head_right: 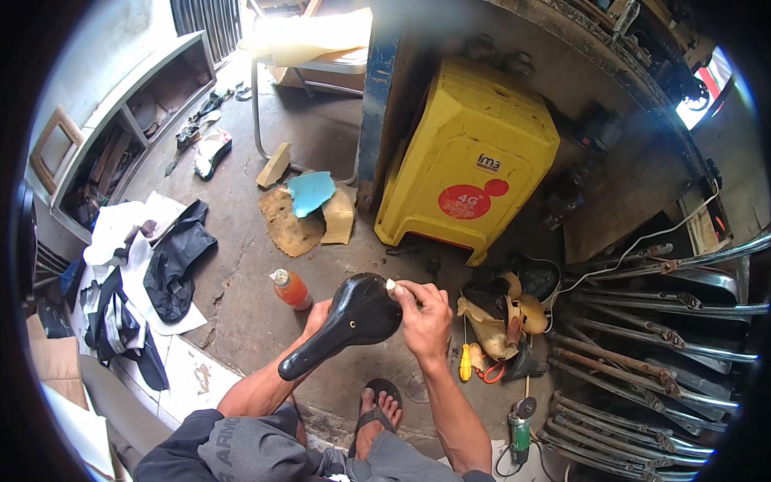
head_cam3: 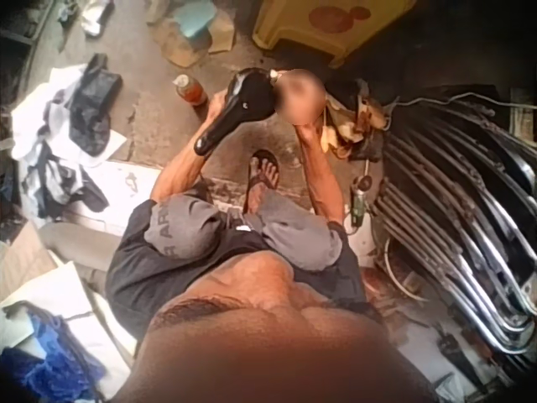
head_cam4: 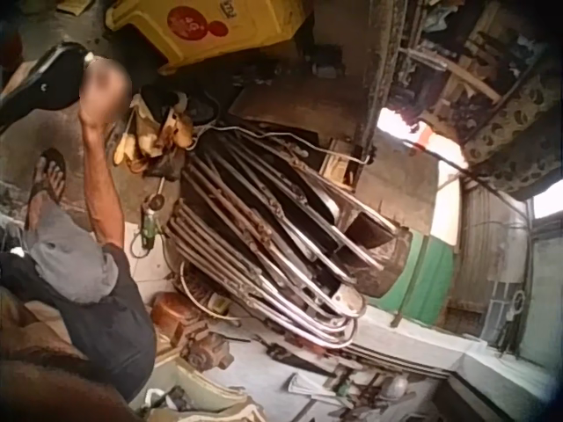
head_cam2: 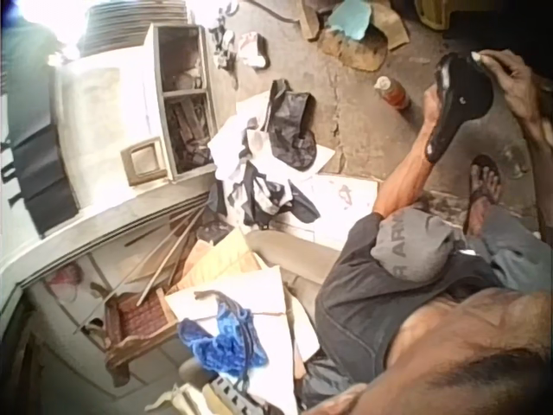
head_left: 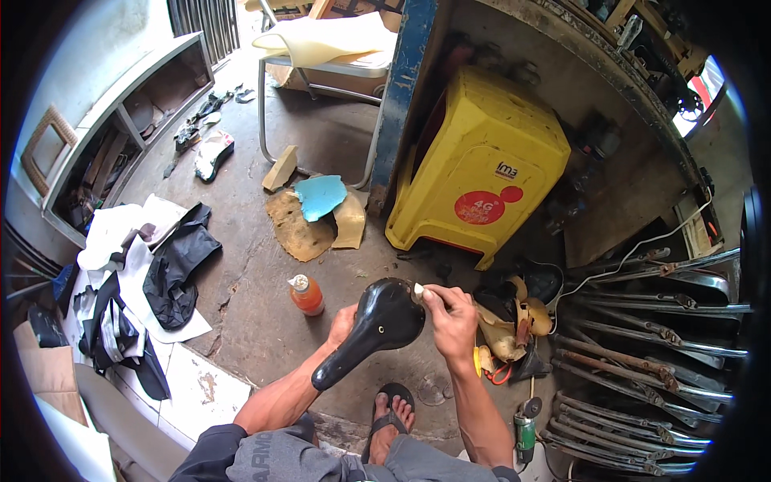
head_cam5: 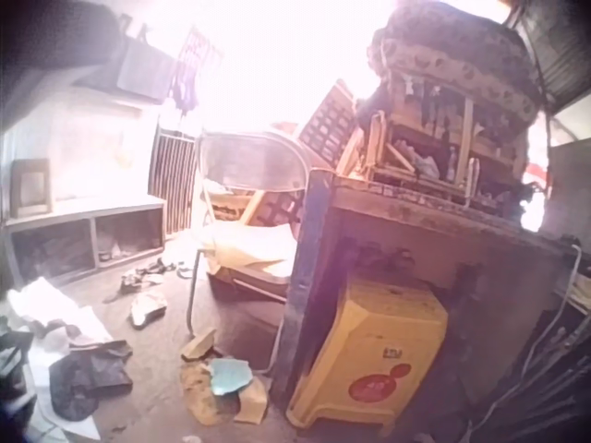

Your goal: The person reupholsters a bicycle seat by applying adhesive from a bottle to the seat frame and a piece of foam, then pressing the foam onto the seat to bond them together.

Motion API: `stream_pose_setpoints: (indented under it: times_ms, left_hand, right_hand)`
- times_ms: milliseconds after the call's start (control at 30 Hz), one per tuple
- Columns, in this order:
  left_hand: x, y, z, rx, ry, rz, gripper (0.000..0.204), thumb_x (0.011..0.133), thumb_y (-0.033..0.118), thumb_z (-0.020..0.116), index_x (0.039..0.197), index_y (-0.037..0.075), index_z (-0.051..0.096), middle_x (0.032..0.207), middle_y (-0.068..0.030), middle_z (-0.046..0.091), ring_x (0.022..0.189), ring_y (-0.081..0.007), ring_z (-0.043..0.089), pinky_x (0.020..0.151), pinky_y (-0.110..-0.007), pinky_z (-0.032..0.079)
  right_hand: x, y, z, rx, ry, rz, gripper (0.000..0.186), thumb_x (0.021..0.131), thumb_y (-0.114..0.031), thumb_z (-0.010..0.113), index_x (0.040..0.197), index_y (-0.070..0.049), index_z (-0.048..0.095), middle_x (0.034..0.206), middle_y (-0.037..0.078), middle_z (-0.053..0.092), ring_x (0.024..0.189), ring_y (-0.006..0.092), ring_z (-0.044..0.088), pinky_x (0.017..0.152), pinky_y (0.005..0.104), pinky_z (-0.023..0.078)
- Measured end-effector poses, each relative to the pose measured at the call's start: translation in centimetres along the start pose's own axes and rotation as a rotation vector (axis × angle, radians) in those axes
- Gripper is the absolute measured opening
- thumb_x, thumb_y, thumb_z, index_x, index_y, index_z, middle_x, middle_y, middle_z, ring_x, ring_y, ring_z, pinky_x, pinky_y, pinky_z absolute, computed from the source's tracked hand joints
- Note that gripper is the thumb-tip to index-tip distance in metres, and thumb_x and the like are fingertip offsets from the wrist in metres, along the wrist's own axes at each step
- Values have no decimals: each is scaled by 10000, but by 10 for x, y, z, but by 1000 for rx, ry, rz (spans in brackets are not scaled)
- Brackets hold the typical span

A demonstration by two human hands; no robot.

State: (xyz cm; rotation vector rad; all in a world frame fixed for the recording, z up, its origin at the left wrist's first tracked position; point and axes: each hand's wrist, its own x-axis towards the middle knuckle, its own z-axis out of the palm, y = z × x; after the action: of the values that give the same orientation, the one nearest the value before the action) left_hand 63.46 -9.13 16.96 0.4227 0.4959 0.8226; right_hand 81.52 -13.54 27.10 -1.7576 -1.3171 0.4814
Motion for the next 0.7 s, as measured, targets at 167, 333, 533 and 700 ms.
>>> stream_pose_setpoints:
  times_ms: [167,333,533,700]
  left_hand:
    - [-4,2,9,-21,115,-83,355,1021,160,491,1272,-62,608,1168,-158,703,1003,-228,717,926,-361,589]
    - [14,-10,-27,334,182,-16,284,1003,177,490,1106,-8,680,986,-78,709,829,-158,682,775,-308,572]
    - [20,-13,-21,491,272,0,290,992,171,480,1006,10,720,911,-76,717,786,-151,673,712,-321,551]
    - [18,4,-1,327,473,24,385,1009,265,458,1061,-7,725,960,-131,743,812,-210,717,735,-346,585]
  right_hand:
    - [-2,10,25,-123,-44,-83,166,901,-211,708,977,-91,792,860,79,702,848,253,595,795,353,475]
    - [-22,-29,9,176,-292,-50,152,918,-173,721,989,-58,789,828,63,707,832,183,570,804,324,450]
    - [-47,-27,24,185,-299,38,186,926,-209,730,1020,-55,778,792,57,664,810,191,561,771,332,454]
    - [-52,-44,16,267,-299,44,171,922,-162,737,1016,-22,760,844,65,689,823,171,571,771,310,451]
